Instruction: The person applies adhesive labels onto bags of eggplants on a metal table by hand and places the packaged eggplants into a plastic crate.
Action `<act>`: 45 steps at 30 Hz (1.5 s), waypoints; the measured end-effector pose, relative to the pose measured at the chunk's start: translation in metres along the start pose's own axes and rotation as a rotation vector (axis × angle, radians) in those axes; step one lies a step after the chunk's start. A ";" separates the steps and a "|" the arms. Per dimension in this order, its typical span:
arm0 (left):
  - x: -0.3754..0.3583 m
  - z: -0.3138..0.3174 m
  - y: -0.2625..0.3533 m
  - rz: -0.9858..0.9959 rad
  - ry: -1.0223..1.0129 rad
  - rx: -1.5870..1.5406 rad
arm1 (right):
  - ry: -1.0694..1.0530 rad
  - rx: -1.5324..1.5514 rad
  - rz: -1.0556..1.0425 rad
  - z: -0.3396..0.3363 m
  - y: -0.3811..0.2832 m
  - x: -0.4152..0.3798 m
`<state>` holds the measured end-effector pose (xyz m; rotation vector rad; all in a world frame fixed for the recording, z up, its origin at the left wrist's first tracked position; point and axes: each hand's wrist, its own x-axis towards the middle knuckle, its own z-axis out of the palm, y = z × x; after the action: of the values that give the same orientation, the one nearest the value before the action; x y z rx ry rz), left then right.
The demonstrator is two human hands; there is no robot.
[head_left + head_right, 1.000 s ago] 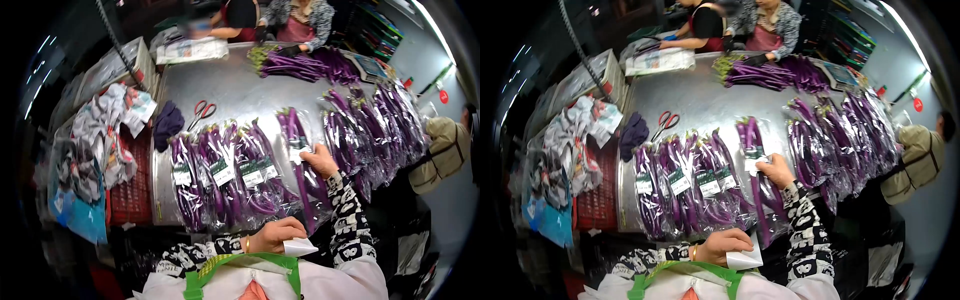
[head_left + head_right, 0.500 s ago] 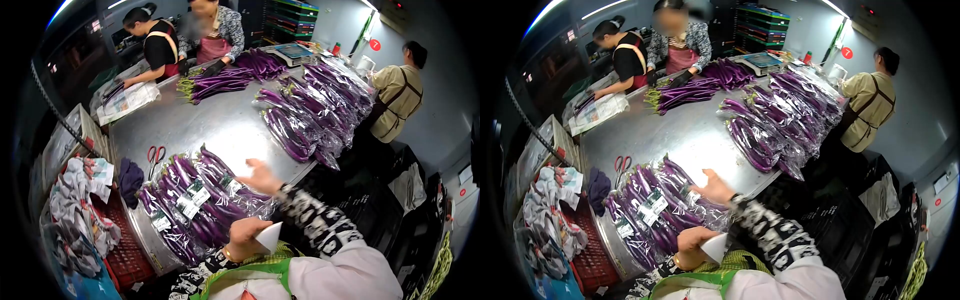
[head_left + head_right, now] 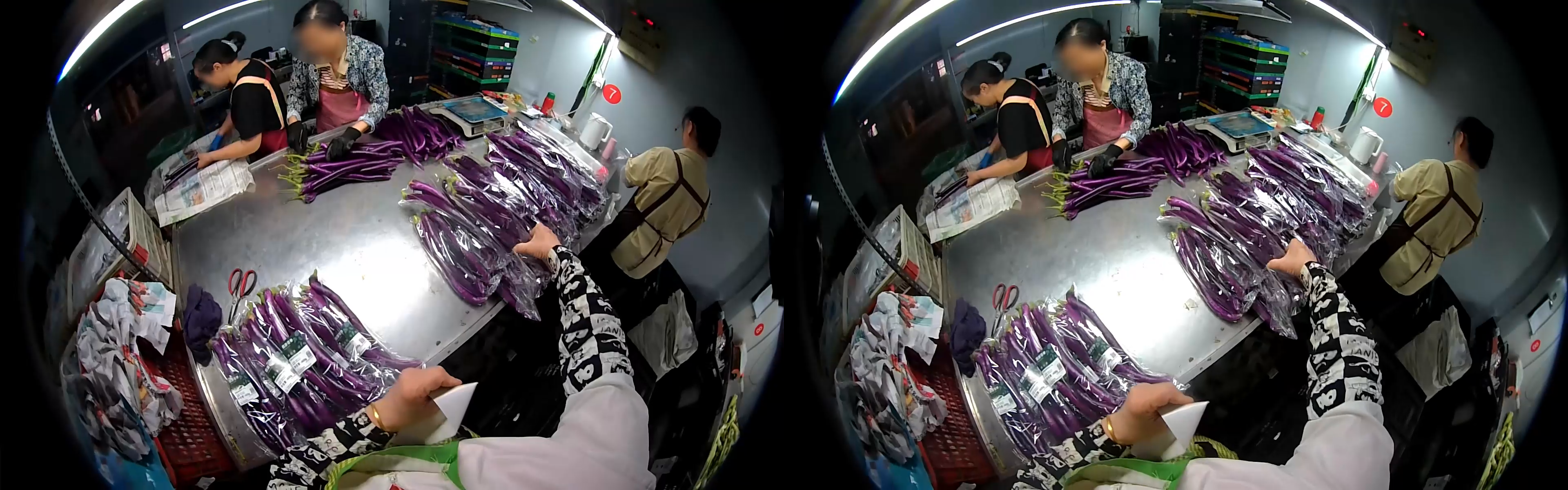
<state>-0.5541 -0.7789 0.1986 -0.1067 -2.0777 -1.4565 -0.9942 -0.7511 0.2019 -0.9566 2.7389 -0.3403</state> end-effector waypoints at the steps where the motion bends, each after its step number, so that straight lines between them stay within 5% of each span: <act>1: 0.002 -0.003 -0.002 0.002 -0.003 0.076 | 0.033 0.005 -0.038 -0.003 -0.006 -0.006; 11: -0.049 -0.009 0.002 -0.208 0.120 0.213 | 0.463 -0.392 -0.396 -0.017 -0.038 -0.017; 14: -0.040 0.013 0.002 -0.094 0.067 0.269 | 0.414 -0.367 -0.416 -0.050 -0.087 -0.014; 16: -0.037 0.033 -0.004 -0.017 0.062 0.338 | 0.559 -0.449 -0.575 -0.053 -0.120 -0.030; 19: -0.037 0.043 -0.010 -0.062 -0.131 0.481 | 0.705 -0.593 -0.753 -0.019 -0.162 -0.090; 22: -0.046 0.040 -0.011 -0.075 -0.050 0.482 | 0.746 -0.433 -0.955 0.059 -0.160 -0.141; 27: -0.037 0.016 -0.002 0.024 0.069 0.448 | 0.314 -0.078 -1.111 0.202 -0.112 -0.190; 30: -0.032 0.004 -0.001 0.140 0.161 0.518 | 0.139 0.048 -1.126 0.205 -0.111 -0.210; 32: -0.029 -0.006 0.001 0.109 0.255 0.463 | -0.005 0.542 -0.792 0.181 -0.117 -0.225; 33: -0.028 -0.011 0.000 0.056 0.270 0.452 | -0.551 1.071 -0.243 0.157 -0.121 -0.236; 34: -0.025 -0.013 0.001 0.012 0.323 0.418 | -0.816 1.519 -0.056 0.141 -0.118 -0.238; 36: -0.016 -0.018 0.002 -0.058 0.472 0.324 | -1.229 1.889 -0.071 0.097 -0.120 -0.266; 38: -0.015 -0.021 -0.001 -0.161 0.525 0.251 | -1.328 1.490 -0.400 0.094 -0.099 -0.270; 40: -0.013 -0.023 -0.007 -0.164 0.557 0.250 | -1.384 1.453 -0.567 0.089 -0.089 -0.265; 42: -0.009 -0.030 -0.011 -0.117 0.569 0.319 | -1.242 1.655 -0.559 0.083 -0.084 -0.262; 45: 0.012 -0.045 0.008 0.208 0.412 0.538 | -0.973 1.596 -0.425 0.074 -0.106 -0.263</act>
<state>-0.5420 -0.8190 0.2215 0.1727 -1.9653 -0.6908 -0.7109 -0.6768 0.1962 -0.7478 0.7989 -1.3315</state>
